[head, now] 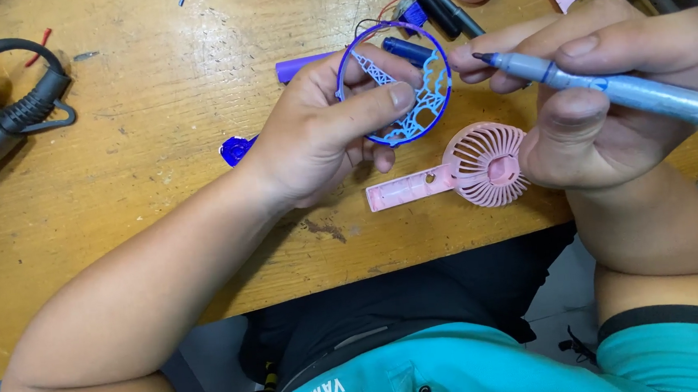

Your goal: Using a marker to color a plastic component of a small fan at a workbench

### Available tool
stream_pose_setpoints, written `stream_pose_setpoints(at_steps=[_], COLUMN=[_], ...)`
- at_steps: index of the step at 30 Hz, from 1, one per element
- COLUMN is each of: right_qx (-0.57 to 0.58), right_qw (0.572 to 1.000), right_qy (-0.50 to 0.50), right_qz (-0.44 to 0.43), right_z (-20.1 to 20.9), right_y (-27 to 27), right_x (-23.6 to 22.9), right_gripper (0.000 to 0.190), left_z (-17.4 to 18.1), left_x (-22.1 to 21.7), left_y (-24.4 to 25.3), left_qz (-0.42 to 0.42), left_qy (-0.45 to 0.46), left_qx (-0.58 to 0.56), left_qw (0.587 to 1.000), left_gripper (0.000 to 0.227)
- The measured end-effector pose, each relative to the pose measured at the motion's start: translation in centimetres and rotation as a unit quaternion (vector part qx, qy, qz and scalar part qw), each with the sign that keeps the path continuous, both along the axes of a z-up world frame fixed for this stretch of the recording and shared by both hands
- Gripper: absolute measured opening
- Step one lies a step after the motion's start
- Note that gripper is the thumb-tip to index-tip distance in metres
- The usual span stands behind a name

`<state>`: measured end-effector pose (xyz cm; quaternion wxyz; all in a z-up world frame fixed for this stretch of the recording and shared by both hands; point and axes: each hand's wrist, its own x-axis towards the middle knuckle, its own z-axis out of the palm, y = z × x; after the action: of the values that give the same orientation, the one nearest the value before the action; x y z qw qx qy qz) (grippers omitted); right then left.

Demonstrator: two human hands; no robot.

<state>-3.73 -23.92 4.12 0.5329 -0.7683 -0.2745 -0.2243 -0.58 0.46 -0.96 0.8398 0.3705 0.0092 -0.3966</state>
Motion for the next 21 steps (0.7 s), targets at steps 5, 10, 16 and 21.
stream_pose_setpoints(at_steps=[5, 10, 16, 21], right_qx=[0.001, -0.018, 0.013, 0.046], right_qw=[1.0, 0.999, 0.999, 0.993], right_qy=[-0.022, -0.038, -0.001, 0.103], right_qz=[-0.015, -0.015, 0.034, 0.03], right_z=[-1.1, -1.5, -0.8, -1.0], right_y=[-0.6, -1.0, -1.3, -1.3], right_x=[0.2, 0.7, 0.6, -0.7], right_gripper=[0.042, 0.042, 0.021, 0.029], left_z=[2.0, 2.1, 1.4, 1.0], left_x=[-1.0, -0.7, -0.3, -0.1], left_y=[-0.8, -0.8, -0.6, -0.4], left_qz=[0.064, 0.091, 0.121, 0.095], left_qy=[-0.246, -0.303, -0.176, -0.082], left_qx=[0.147, 0.202, 0.101, 0.049], left_qw=[0.956, 0.927, 0.972, 0.991], left_gripper=[0.018, 0.013, 0.018, 0.023])
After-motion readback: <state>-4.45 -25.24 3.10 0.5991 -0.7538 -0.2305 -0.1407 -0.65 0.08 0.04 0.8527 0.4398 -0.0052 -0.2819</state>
